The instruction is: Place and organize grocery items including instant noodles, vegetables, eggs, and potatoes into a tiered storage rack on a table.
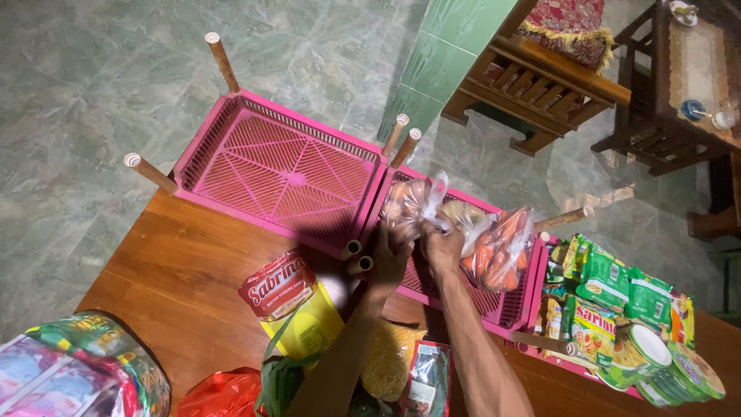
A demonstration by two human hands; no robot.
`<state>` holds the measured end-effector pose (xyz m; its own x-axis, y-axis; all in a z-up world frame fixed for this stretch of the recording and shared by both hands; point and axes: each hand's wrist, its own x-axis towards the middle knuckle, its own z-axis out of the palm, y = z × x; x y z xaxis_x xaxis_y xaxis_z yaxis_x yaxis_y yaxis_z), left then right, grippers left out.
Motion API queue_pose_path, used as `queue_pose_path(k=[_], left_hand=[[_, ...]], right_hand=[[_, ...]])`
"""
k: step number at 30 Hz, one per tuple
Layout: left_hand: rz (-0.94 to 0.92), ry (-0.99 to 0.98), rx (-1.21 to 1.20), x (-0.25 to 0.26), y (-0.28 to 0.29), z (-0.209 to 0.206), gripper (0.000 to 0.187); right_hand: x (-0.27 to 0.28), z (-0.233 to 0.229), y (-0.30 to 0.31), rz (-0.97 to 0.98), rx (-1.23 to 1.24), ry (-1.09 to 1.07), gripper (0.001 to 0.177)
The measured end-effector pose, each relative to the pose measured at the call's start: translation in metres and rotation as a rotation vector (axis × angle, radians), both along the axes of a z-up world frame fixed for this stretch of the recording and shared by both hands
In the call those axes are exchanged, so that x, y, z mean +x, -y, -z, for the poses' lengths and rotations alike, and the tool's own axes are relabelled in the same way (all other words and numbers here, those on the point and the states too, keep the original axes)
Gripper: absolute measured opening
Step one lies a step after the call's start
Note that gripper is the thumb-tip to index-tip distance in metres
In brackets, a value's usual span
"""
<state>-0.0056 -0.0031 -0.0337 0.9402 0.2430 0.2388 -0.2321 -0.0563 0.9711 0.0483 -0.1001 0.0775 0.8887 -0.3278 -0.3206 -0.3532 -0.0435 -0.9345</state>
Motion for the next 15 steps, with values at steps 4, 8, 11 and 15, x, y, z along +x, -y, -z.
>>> queue_pose_path(k=[4, 8, 11, 15], left_hand=[[0.077, -0.134, -0.254, -0.001, -0.003, -0.024, 0.082], [0.165, -0.287, -0.425, -0.005, -0.007, -0.042, 0.084], [0.191, -0.278, -0.386, -0.012, -0.011, -0.048, 0.087], [0.183, -0.307, -0.266, -0.021, -0.012, -0.045, 0.087]], right_hand=[[-0.002, 0.037, 0.016, -0.003, 0.136, 0.065, 0.047], [-0.014, 0.016, 0.016, -0.042, 0.105, 0.069, 0.045], [-0.023, 0.013, 0.022, -0.055, -0.022, 0.084, 0.044], [-0.032, 0.005, 0.031, -0.028, 0.228, 0.092, 0.039]])
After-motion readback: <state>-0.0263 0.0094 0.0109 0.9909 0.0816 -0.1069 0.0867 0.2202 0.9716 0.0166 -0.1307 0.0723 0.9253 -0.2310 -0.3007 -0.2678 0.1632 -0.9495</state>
